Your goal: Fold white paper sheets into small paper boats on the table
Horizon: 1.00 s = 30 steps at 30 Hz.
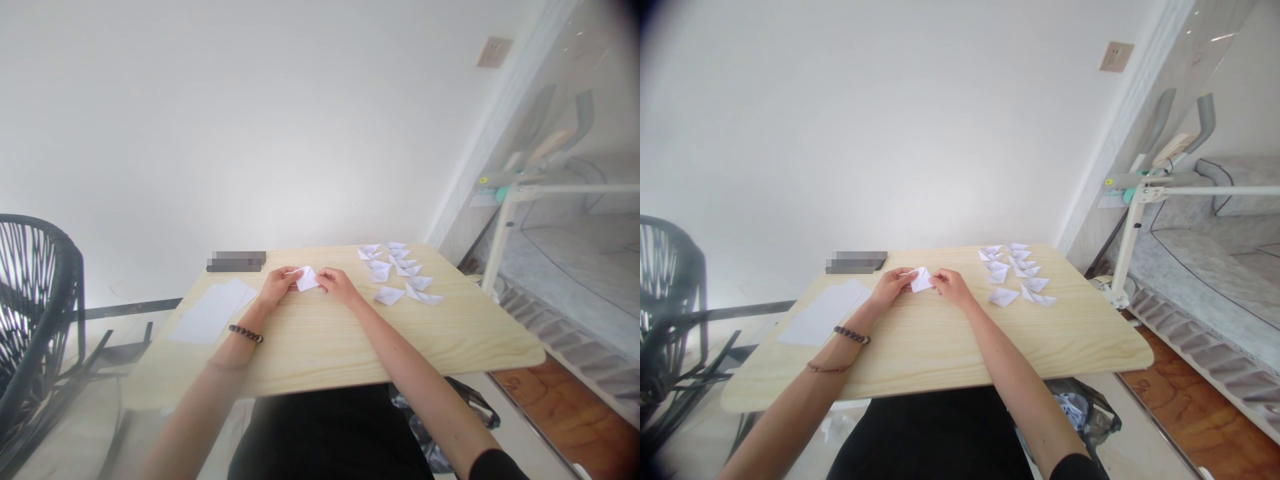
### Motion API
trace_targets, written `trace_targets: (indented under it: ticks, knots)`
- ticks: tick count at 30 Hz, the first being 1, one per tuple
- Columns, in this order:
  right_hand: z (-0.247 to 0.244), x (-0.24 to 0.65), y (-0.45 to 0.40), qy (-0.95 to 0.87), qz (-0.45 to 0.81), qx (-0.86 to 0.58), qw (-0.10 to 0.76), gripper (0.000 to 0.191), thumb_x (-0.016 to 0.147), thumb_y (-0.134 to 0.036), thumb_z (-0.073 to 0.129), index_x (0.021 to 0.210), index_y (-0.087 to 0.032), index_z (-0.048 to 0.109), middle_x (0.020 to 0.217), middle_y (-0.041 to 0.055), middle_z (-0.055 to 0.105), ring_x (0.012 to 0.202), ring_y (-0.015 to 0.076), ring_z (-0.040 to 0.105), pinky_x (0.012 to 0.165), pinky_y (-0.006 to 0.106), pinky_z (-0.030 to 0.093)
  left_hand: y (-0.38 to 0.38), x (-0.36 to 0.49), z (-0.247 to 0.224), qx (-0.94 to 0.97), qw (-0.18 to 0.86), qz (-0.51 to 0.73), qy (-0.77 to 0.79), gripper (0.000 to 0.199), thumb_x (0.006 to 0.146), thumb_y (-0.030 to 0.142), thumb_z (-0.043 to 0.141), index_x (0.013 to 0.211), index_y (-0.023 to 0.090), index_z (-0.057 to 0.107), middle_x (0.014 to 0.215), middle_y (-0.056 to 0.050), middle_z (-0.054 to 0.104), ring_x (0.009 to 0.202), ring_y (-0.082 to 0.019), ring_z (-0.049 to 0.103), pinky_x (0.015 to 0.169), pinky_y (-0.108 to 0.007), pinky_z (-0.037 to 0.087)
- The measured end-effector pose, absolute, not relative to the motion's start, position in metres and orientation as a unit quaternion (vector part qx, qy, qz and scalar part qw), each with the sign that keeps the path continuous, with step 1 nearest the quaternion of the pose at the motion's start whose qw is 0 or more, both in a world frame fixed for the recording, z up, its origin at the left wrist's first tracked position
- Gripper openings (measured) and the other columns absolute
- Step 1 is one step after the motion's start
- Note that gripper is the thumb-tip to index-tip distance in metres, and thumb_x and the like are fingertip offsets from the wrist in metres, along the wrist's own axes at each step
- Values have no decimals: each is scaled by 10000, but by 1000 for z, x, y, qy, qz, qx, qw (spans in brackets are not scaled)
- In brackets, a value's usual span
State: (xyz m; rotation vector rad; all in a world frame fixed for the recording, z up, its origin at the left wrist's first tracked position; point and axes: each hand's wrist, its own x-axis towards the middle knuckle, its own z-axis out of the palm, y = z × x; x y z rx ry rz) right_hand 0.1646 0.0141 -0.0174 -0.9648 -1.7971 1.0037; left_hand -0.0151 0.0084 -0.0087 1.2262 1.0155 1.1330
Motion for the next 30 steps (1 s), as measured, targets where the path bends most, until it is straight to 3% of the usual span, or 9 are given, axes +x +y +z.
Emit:
trace_targets:
  ticks: [7,13,23,30]
  knots:
    - [-16,165,12,-770,362,-377,365,311,749,-381,441,546,-148,484,501,-26,488,496,73,441,493,181,319,4,-14,-7,547,550,464,428,280,607,386,652,682,123,594,673,-13,607,645,-122,556,633,-246,438]
    - [-13,168,11,-772,394,-359,347,319,738,-373,451,512,-148,453,488,-37,447,481,69,405,493,187,306,-2,-17,1,561,586,424,404,325,646,416,603,695,96,619,716,-71,629,708,-181,568,669,-304,441]
    - [-10,167,9,-746,434,-359,355,313,749,-390,426,536,-160,412,477,-48,411,467,68,373,480,193,289,0,-14,-2,597,560,398,415,321,673,425,563,657,107,609,650,-33,606,632,-146,546,630,-279,440]
    - [-13,167,10,-777,369,-366,355,342,749,-397,421,505,-159,389,473,-51,365,463,64,329,469,194,266,-4,-11,2,620,537,398,410,311,669,421,561,600,120,592,583,-4,567,570,-121,513,584,-245,422]
